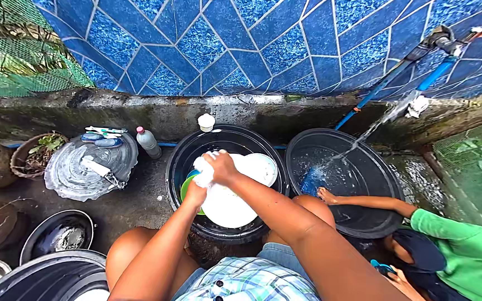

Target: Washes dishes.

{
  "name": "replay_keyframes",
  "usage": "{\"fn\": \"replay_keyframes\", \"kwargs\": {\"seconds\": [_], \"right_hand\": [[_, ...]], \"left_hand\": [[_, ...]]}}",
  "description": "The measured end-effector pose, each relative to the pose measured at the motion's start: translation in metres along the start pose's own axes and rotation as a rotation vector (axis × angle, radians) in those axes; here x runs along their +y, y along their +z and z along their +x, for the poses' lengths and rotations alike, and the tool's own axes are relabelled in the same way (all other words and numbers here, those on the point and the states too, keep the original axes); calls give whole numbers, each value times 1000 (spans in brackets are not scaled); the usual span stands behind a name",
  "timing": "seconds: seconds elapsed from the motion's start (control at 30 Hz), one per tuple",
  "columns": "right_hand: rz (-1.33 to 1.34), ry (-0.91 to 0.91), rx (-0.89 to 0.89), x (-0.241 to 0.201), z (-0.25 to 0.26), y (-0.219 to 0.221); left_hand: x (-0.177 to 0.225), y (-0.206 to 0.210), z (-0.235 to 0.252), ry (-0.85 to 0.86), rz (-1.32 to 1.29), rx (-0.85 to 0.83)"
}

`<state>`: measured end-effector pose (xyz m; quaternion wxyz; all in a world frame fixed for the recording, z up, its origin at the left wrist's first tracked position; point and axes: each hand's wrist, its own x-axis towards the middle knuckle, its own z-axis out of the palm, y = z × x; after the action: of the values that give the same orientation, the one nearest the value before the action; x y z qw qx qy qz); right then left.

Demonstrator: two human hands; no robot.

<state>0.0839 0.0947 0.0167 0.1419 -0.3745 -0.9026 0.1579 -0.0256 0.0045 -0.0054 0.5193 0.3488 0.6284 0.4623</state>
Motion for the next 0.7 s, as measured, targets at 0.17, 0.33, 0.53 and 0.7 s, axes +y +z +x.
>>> {"fn": "replay_keyframes", "kwargs": {"seconds": [0.17, 0.33, 0.53, 0.7], "right_hand": [[105, 236, 82, 34, -11, 9], [224, 520, 74, 21, -26, 41], [282, 54, -141, -11, -87, 49], [206, 210, 291, 47, -70, 24]], "left_hand": [[-4, 3, 5, 31, -45, 176], [-5, 1, 11, 55, -93, 319], [-3, -10, 18, 61, -174, 433], [7, -11, 6, 89, -138, 393]]}}
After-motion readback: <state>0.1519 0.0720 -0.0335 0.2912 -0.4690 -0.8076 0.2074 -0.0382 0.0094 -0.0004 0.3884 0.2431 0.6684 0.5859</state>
